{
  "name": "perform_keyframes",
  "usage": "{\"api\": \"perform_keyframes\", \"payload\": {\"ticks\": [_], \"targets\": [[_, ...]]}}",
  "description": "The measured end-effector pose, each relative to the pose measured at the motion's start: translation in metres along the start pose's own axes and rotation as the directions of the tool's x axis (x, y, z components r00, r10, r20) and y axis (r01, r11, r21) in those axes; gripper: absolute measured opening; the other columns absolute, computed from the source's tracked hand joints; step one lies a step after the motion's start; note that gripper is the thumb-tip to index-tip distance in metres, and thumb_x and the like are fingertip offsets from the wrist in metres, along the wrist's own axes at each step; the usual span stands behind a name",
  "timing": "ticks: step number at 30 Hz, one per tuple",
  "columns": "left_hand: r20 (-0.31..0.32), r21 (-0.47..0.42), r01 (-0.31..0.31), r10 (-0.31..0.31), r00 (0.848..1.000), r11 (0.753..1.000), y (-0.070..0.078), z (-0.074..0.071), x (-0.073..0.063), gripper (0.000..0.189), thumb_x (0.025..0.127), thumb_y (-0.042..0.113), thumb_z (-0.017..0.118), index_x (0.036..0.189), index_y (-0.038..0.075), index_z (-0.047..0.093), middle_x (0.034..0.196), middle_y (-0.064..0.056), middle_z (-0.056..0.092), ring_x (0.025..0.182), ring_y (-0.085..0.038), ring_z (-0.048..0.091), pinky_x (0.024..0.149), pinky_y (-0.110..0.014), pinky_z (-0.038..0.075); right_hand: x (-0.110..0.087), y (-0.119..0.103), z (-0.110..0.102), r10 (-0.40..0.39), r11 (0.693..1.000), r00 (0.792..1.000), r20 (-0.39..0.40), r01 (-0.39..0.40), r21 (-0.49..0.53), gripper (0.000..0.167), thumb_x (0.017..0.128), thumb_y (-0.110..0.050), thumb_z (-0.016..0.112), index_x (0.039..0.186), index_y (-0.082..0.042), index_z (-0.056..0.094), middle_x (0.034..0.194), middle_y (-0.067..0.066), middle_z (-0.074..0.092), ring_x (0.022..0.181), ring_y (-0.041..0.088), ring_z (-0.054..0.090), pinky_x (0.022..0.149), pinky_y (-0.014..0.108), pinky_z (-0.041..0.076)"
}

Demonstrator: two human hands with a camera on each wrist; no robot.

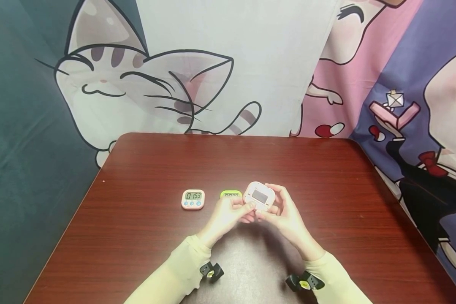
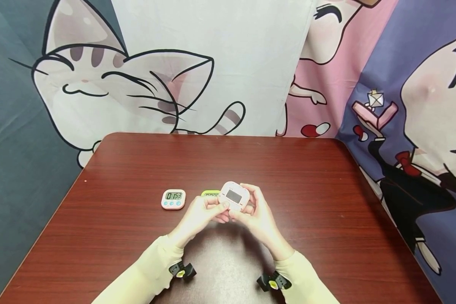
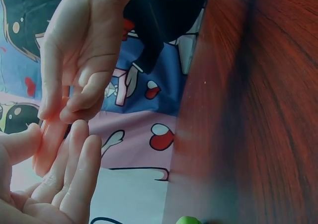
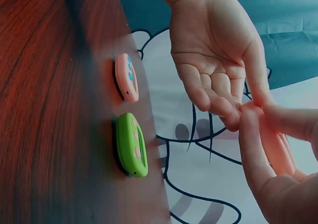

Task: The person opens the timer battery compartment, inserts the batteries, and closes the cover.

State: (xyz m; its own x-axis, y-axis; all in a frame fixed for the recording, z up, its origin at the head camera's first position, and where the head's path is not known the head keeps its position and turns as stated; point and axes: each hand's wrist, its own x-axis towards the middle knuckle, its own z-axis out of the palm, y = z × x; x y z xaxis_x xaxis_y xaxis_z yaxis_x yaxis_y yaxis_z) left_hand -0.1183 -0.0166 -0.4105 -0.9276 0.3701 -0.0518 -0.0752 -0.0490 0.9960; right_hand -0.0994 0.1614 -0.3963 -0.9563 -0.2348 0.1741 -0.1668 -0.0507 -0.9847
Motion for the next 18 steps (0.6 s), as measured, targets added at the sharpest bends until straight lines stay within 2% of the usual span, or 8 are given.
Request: {"api": "perform_keyframes", "payload": {"ticks": [4, 7, 11, 13, 16, 18], "targets": [[-0.056, 0.071, -0.024, 0.028, 0.998, 0.997, -0.001, 0.005, -0.002, 0.025, 0.09, 0.012, 0.064, 0.089, -0.012, 0.064, 0.074, -0.026, 0.068, 0.071, -0.044, 0.067, 0.067, -0.05, 0.055, 0.0, 0.001, 0.003, 0.009, 0.999, 0.998, -0.062, -0.012, -0.051, 0.067, 0.073, 0.018, 0.067, 0.13, 0.005, 0.036, 0.116, 0.027, 0.056, 0.078, 0.014, 0.068, 0.061, 0.034, 0.058], [-0.114, 0.135, -0.038, 0.054, 0.992, 0.99, -0.003, 0.008, -0.004, 0.023, 0.09, 0.014, 0.065, 0.087, -0.01, 0.065, 0.071, -0.022, 0.069, 0.066, -0.039, 0.068, 0.064, -0.048, 0.056, 0.001, 0.002, 0.006, 0.032, 0.997, 0.994, -0.105, -0.04, -0.071, 0.064, 0.074, 0.019, 0.067, 0.129, 0.004, 0.039, 0.115, 0.031, 0.056, 0.077, 0.013, 0.068, 0.06, 0.032, 0.057], [-0.163, 0.157, -0.063, 0.089, 0.983, 0.986, -0.003, 0.009, -0.005, 0.02, 0.089, 0.013, 0.066, 0.086, -0.007, 0.065, 0.071, -0.02, 0.069, 0.06, -0.025, 0.068, 0.061, -0.043, 0.057, 0.003, 0.001, 0.009, 0.054, 0.998, 0.993, -0.108, -0.058, -0.034, 0.06, 0.077, 0.016, 0.065, 0.129, 0.004, 0.038, 0.107, 0.019, 0.062, 0.072, 0.014, 0.068, 0.059, 0.032, 0.057], [-0.163, 0.188, -0.085, 0.117, 0.98, 0.978, -0.003, 0.006, -0.005, 0.019, 0.088, 0.016, 0.067, 0.085, -0.003, 0.066, 0.071, -0.016, 0.07, 0.058, -0.018, 0.067, 0.06, -0.037, 0.057, 0.004, 0.001, 0.009, 0.046, 0.999, 0.996, -0.075, -0.045, 0.017, 0.059, 0.079, 0.015, 0.063, 0.13, 0.005, 0.036, 0.104, 0.011, 0.063, 0.07, 0.015, 0.067, 0.059, 0.035, 0.057], [-0.143, 0.302, -0.117, 0.166, 0.976, 0.946, -0.001, 0.001, -0.005, 0.019, 0.086, 0.024, 0.07, 0.079, 0.007, 0.068, 0.066, -0.007, 0.069, 0.056, -0.015, 0.066, 0.056, -0.025, 0.053, 0.004, 0.0, 0.005, 0.004, 0.997, 1.0, -0.014, -0.003, 0.08, 0.059, 0.081, 0.016, 0.061, 0.131, 0.007, 0.032, 0.103, 0.001, 0.062, 0.067, 0.015, 0.066, 0.058, 0.036, 0.057], [-0.132, 0.396, -0.126, 0.193, 0.972, 0.909, -0.001, -0.002, -0.005, 0.02, 0.083, 0.032, 0.072, 0.078, 0.014, 0.068, 0.064, -0.001, 0.068, 0.056, -0.01, 0.064, 0.054, -0.021, 0.049, 0.004, 0.0, 0.003, -0.033, 0.993, 0.999, 0.025, 0.03, 0.112, 0.059, 0.082, 0.017, 0.059, 0.132, 0.009, 0.029, 0.105, 0.0, 0.061, 0.067, 0.015, 0.066, 0.058, 0.035, 0.057]]}}
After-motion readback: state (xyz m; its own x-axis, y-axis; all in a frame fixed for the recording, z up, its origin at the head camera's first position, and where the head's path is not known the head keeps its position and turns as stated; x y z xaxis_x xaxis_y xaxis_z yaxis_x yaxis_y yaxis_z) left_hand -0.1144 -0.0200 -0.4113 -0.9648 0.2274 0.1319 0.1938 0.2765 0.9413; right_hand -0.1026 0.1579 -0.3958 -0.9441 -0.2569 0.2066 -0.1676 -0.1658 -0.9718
